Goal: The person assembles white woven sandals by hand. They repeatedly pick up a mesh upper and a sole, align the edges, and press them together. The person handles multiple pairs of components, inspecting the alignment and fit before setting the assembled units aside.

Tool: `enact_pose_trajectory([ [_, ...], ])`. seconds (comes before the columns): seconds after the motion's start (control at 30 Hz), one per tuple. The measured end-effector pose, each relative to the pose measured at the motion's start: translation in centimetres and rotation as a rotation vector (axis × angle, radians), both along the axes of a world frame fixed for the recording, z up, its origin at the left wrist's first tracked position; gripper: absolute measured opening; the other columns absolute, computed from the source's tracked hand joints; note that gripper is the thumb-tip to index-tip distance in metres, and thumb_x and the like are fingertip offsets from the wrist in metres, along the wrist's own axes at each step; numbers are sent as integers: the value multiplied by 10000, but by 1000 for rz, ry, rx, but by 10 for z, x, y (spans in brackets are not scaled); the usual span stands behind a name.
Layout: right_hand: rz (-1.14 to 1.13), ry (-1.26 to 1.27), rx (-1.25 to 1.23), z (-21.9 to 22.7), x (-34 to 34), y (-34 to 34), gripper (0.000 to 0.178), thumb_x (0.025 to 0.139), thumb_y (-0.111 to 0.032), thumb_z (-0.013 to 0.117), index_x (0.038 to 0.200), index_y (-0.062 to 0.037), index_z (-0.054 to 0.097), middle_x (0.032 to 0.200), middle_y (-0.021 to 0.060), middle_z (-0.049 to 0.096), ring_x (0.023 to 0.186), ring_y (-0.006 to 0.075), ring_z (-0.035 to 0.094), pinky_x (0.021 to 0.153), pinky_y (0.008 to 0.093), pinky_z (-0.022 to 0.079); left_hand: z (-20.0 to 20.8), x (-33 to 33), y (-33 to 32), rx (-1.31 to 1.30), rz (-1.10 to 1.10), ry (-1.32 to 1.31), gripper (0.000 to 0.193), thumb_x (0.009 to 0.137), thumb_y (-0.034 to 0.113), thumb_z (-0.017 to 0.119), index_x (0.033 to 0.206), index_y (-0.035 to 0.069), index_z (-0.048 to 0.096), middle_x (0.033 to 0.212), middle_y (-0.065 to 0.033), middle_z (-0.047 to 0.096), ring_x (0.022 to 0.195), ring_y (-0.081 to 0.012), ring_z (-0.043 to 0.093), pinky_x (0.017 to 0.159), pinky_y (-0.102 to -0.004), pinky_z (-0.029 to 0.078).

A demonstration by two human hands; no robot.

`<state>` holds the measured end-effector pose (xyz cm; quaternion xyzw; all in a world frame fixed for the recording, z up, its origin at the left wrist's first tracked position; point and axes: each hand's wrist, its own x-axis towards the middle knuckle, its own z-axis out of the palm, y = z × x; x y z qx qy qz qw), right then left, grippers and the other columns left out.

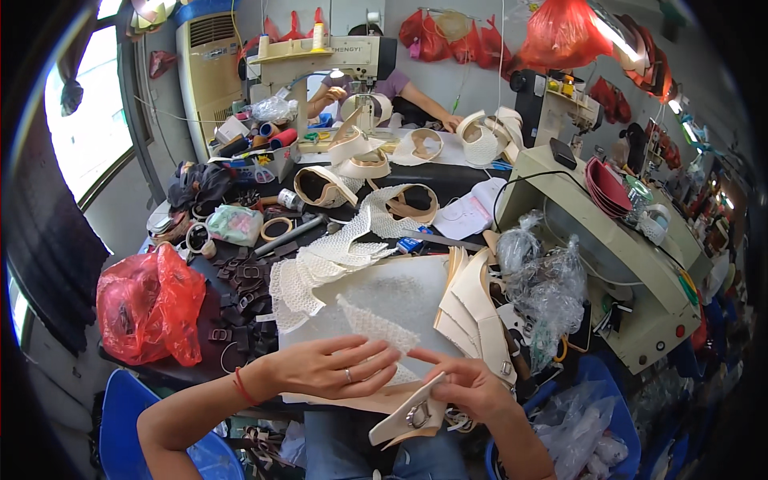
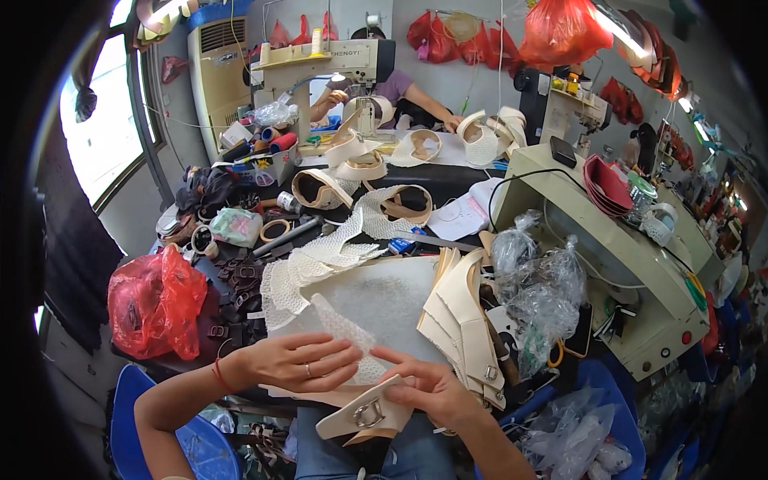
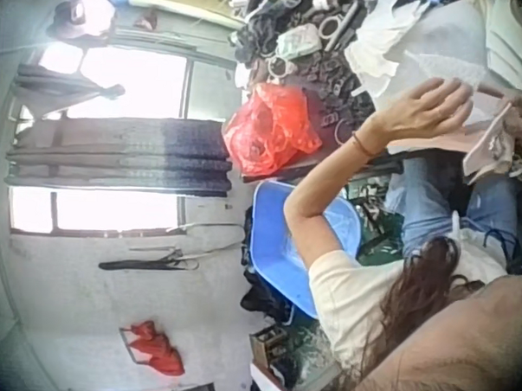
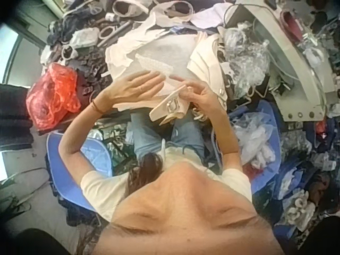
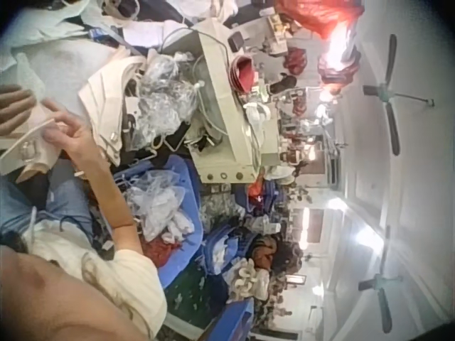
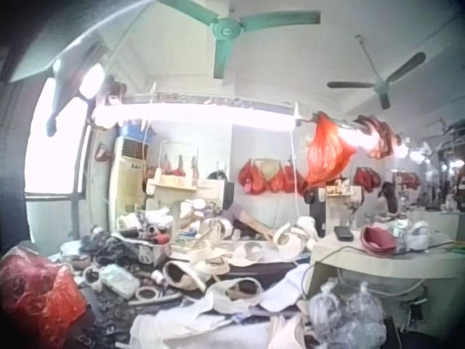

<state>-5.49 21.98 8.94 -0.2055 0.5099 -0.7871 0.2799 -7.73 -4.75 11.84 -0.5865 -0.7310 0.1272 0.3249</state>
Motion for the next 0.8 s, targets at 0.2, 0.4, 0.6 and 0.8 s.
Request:
enact_pose_trajectory([
  [0.2,-51,-63,248,10,3,7,196,863,-104,604,1037,-16,619,1219,144,508,906,122,601,746,227,476,-30,3,21,4,-78,-212,362,781,166,519,1116,29,522,1237,-105,495,1165,-233,474,1004,-365,386],
  [0.4,-70,-48,449,0,-1,9,260,873,-170,606,1071,-4,587,914,47,635,830,101,602,695,205,466,-57,1,30,-8,-164,-467,479,734,165,525,1182,0,497,1256,-136,461,1289,-291,340,1089,-443,272],
  [0.6,-175,-376,-21,-35,-8,20,228,883,-147,581,1057,0,572,925,62,641,785,120,618,674,231,489,-48,16,18,53,17,-420,465,774,152,525,1229,66,479,1267,-136,469,1278,-276,365,1077,-438,281],
  [0.8,-170,-451,-307,-52,0,28,173,875,-106,573,1016,-7,575,927,94,638,804,146,631,686,265,516,-10,68,16,973,816,-1613,387,919,225,481,1244,17,470,1233,-160,511,1174,-241,481,1000,-379,382],
])
